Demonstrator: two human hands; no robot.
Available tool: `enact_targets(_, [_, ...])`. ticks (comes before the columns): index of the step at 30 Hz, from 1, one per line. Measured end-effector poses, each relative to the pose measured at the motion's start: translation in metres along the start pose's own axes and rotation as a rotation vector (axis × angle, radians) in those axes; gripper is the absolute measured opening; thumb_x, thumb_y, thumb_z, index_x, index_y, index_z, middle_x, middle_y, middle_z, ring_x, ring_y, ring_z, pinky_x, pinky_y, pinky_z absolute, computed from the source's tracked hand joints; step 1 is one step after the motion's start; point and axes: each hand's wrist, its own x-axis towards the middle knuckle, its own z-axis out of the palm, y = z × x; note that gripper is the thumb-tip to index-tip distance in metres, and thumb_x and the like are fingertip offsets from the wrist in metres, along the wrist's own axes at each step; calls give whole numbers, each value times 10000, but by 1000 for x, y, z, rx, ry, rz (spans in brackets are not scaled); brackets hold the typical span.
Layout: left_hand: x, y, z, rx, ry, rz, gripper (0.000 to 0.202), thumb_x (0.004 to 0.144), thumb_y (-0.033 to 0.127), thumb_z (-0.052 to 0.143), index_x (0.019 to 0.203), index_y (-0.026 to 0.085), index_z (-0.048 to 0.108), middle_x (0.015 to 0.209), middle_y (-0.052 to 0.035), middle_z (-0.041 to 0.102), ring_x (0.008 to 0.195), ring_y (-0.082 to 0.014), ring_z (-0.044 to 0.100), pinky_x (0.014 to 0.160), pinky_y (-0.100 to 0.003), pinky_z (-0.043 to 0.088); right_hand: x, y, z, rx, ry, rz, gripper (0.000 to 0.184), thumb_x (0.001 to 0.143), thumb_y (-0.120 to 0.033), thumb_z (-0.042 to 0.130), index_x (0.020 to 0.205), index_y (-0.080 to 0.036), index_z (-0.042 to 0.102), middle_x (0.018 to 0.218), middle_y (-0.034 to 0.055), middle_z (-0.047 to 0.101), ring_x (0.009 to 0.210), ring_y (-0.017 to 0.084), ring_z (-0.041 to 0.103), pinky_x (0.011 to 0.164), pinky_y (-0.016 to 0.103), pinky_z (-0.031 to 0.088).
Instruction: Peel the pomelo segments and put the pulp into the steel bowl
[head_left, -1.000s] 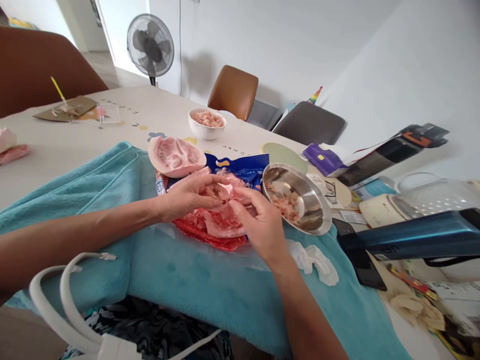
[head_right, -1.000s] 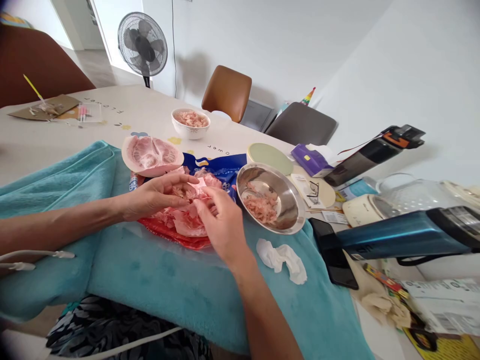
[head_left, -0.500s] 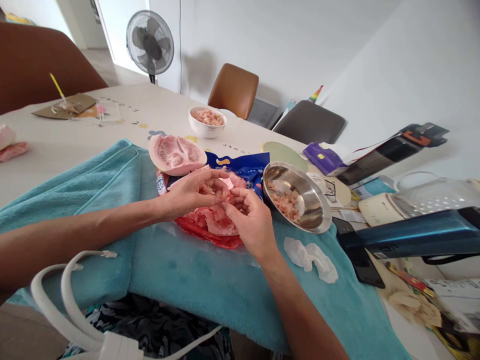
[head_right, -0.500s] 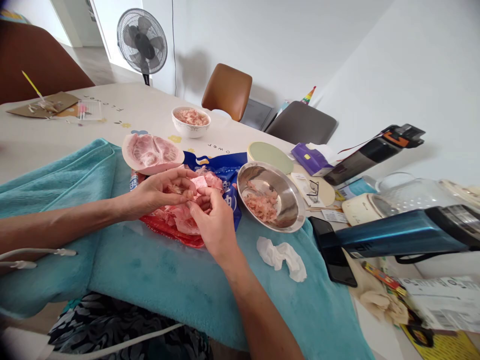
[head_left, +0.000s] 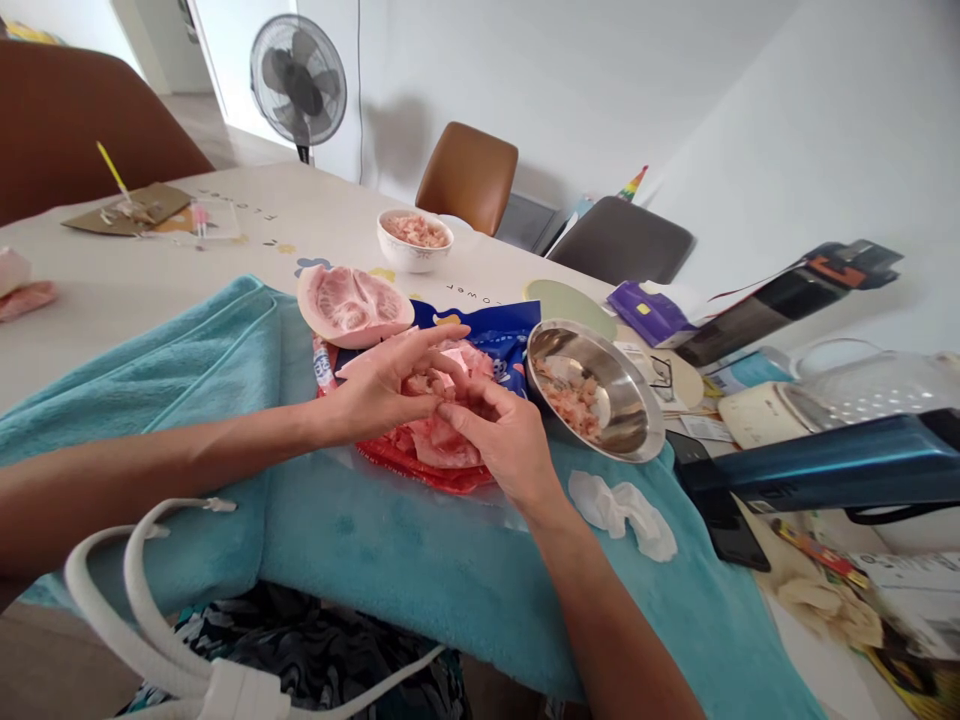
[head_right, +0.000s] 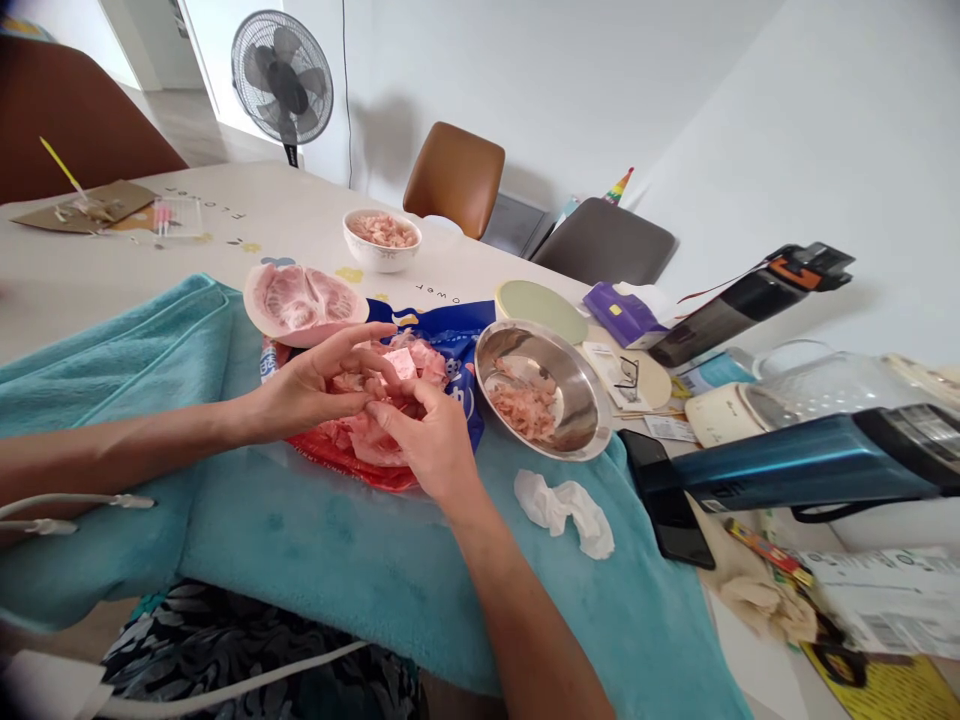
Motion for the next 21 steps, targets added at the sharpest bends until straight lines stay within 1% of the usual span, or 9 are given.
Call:
enact_targets(4, [-2, -1, 2, 132, 13, 41, 664, 802, 116, 650, 1422, 221, 436, 1187, -94, 631, 722, -79, 589, 598, -194, 466, 0, 1, 1, 93, -27, 65, 231, 752, -396, 756, 844, -193, 697, 734, -9, 688, 624, 121, 616, 598, 255, 502])
enact_targets(7, [-4, -4, 3, 202, -1, 60, 623, 818, 122, 629, 1410, 198, 448, 1164, -97, 631, 646, -57, 532, 576, -197, 439, 0, 1, 2, 126, -36, 100, 244, 753, -423, 756, 777, -192, 681, 649, -16, 662, 532, 113, 587, 525, 244, 496])
enact_targets(10, [-3, -2, 3, 226, -2, 49, 542, 812, 146, 656, 1337, 175, 524, 1141, -95, 639, 675, -69, 561, 589, -194, 443, 0, -1, 1, 232, -46, 178, 249, 758, -427, 747, 753, -194, 661, 596, -14, 662, 489, 121, 594, 480, 238, 509])
enact_targets(13, [-1, 2, 1, 153, -5, -26, 488, 798, 161, 675, 1276, 173, 577, 1099, -77, 662, 706, -87, 601, 604, -192, 465, 1, -3, -1, 354, -57, 249, 247, 739, -418, 747, 784, -195, 653, 602, -12, 680, 485, 127, 613, 438, 219, 500])
enact_targets(15, [1, 3, -2, 92, -26, -101, 427, 790, 164, 681, 1213, 180, 625, 1022, -48, 686, 714, -97, 615, 621, -196, 478, 1, -4, -2, 377, -62, 236, 258, 732, -423, 747, 796, -190, 657, 604, -3, 685, 490, 126, 615, 414, 197, 468])
enact_targets(17, [3, 2, -4, 12, -45, -183, 349, 786, 182, 696, 1134, 192, 675, 960, -29, 702, 742, -117, 631, 634, -204, 483, 1, -3, -1, 360, -44, 207, 267, 736, -433, 742, 806, -186, 670, 571, -6, 665, 454, 109, 571, 381, 181, 404])
enact_targets(19, [4, 0, -6, -93, -57, -257, 305, 786, 223, 718, 1090, 197, 703, 923, -29, 710, 764, -134, 642, 640, -215, 482, 1, -2, 0, 304, 12, 162, 255, 730, -425, 748, 809, -188, 697, 547, -24, 628, 414, 79, 487, 361, 180, 337])
enact_targets(21, [5, -3, -7, -201, -74, -326, 284, 782, 268, 743, 1050, 179, 723, 882, -41, 711, 765, -142, 645, 650, -228, 484, 0, 0, 2, 218, 90, 100, 214, 724, -395, 753, 808, -200, 726, 576, -33, 616, 431, 66, 449, 373, 189, 319])
